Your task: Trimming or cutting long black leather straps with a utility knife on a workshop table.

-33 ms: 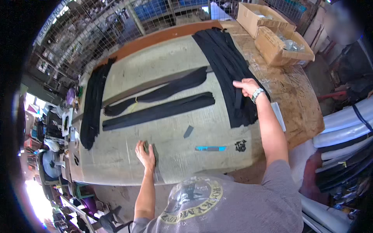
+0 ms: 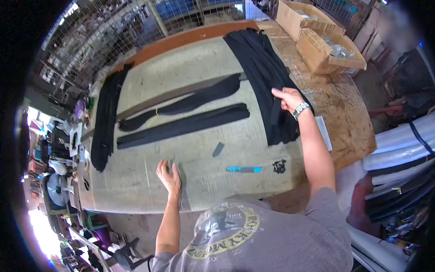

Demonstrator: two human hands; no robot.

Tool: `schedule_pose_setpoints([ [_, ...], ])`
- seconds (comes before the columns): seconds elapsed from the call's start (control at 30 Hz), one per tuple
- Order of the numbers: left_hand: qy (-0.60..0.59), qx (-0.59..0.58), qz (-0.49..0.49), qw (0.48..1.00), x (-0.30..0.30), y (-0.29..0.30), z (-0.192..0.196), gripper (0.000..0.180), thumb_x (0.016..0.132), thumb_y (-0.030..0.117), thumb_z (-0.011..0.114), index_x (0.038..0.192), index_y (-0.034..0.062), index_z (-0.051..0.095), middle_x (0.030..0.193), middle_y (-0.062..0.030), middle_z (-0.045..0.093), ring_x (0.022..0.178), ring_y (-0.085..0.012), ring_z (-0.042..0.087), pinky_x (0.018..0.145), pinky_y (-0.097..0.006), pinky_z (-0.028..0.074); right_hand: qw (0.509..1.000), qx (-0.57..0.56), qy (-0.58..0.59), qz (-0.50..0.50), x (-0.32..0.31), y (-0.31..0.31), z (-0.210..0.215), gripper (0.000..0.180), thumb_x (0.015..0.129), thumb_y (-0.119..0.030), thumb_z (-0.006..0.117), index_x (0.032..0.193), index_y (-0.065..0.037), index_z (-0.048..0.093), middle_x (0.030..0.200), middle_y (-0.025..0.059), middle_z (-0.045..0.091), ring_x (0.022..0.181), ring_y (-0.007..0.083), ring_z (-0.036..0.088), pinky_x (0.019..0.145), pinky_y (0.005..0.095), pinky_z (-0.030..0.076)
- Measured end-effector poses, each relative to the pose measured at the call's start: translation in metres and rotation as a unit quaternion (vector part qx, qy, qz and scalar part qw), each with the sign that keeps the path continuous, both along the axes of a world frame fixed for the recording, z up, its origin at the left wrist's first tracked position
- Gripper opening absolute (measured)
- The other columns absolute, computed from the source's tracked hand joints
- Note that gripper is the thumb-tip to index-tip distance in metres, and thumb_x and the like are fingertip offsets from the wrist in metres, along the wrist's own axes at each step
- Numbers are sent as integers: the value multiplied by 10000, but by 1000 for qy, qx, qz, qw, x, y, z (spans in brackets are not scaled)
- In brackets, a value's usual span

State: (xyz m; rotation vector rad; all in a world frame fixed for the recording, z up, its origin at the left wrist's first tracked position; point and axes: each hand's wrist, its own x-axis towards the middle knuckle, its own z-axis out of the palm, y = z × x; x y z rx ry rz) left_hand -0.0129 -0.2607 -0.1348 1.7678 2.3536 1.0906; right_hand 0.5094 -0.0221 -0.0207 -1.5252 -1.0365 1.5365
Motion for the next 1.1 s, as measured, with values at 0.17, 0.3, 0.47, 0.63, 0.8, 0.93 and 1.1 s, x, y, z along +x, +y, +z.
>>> schedule_pose_setpoints([
  [0.17, -250, -125, -291, 915, 123, 27, 71, 429, 936, 294, 687, 1273, 32, 646, 1286, -178, 642, 1231, -341, 577, 1051, -428, 456, 945, 106, 293, -96, -99, -90, 48, 165, 1021, -254, 632, 1054, -92, 641, 958, 33, 673, 639, 69, 556, 570, 225, 453],
  [0.3, -577, -132, -372, 715, 191, 40, 96, 599, 976, 302, 688, 1434, -29, 490, 1122, -113, 688, 976, -151, 648, 823, -315, 541, 923, 93, 349, -136, -171, -147, 30, 159, 1026, -216, 618, 1125, -92, 627, 1024, 47, 669, 683, 91, 576, 582, 222, 464],
  [0.47, -687, -37, -201, 697, 157, 43, 115, 372, 931, 346, 748, 938, -25, 777, 827, -53, 735, 753, -78, 624, 731, -260, 511, 905, 31, 399, -143, -218, -187, 13, 204, 1011, -209, 635, 1175, -88, 636, 821, -23, 630, 673, 81, 549, 569, 239, 437],
  [0.63, -679, -56, -96, 726, 47, 17, 98, 333, 939, 317, 734, 847, -2, 757, 829, -111, 752, 735, -135, 673, 716, -265, 521, 837, 37, 536, -105, -215, -167, 7, 193, 1051, -252, 562, 1134, -92, 631, 1107, -11, 693, 641, 63, 490, 579, 233, 399],
  [0.8, -672, 9, 109, 733, -134, -16, 61, 265, 948, 255, 727, 861, 16, 650, 803, -115, 706, 735, -195, 687, 686, -306, 537, 847, 71, 517, -101, -199, -165, -12, 196, 1061, -230, 543, 1171, -82, 607, 1148, 7, 689, 674, 63, 516, 601, 237, 412],
  [0.93, -635, 43, 146, 757, -270, -58, 42, 222, 931, 206, 752, 864, 25, 643, 798, -106, 695, 701, -198, 696, 637, -303, 528, 888, 33, 427, -170, -210, -195, -44, 231, 1054, -231, 563, 1187, -45, 593, 938, 23, 631, 708, 80, 543, 631, 244, 449],
  [1.1, -549, 16, 179, 817, -391, -78, 28, 246, 912, 196, 780, 771, 85, 612, 713, -60, 676, 663, -163, 686, 569, -261, 487, 909, -63, 316, -264, -251, -233, -93, 108, 975, -192, 699, 965, -90, 664, 904, 41, 695, 728, 127, 625, 626, 254, 496],
])
